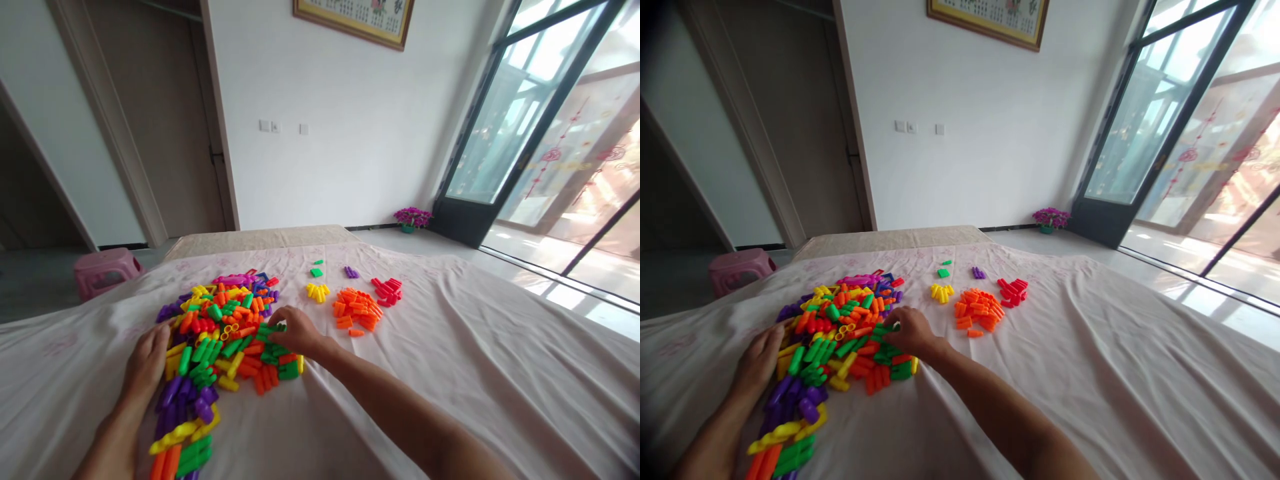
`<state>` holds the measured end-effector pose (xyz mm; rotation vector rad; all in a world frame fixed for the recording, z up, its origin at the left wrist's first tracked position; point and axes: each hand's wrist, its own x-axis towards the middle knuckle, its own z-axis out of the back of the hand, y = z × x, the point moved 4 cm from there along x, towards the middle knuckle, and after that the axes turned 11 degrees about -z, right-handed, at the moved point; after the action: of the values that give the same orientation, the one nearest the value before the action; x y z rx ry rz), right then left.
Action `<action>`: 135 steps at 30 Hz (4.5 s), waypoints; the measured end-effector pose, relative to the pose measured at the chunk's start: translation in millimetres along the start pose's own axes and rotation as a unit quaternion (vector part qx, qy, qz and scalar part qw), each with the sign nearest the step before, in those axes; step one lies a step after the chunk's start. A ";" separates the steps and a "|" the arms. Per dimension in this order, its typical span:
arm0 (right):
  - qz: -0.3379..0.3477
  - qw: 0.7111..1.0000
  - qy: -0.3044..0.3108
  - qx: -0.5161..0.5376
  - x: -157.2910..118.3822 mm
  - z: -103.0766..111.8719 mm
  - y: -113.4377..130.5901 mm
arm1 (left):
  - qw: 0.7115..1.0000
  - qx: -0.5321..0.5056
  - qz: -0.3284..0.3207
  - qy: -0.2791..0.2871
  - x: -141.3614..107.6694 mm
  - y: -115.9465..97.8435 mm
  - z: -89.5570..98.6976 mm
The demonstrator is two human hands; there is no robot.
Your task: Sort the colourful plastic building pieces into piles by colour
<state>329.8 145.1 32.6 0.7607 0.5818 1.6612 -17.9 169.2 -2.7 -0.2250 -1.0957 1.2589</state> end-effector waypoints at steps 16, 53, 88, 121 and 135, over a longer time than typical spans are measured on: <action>-0.225 0.940 -0.244 0.076 122.7 119.5 -127.8 | 0.999 0.025 0.043 -0.003 12.3 21.5 -6.5; 0.166 0.980 0.098 -0.048 -10.9 25.6 -12.4 | 0.997 0.040 0.069 0.024 12.6 20.1 -6.4; -0.006 0.991 0.128 -0.032 45.1 41.0 -52.2 | 0.995 0.053 0.079 0.026 12.4 21.2 -7.0; -0.068 0.979 0.187 0.038 43.2 44.6 -43.9 | 0.995 0.056 0.078 0.023 12.4 20.2 -6.7; -0.039 0.979 0.201 0.000 20.8 30.5 -28.4 | 0.995 0.058 0.074 0.024 13.7 26.1 -7.6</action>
<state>368.4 170.9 36.0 0.3937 0.8837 1.7519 -30.3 193.1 -16.9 -0.2507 -0.9748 1.4381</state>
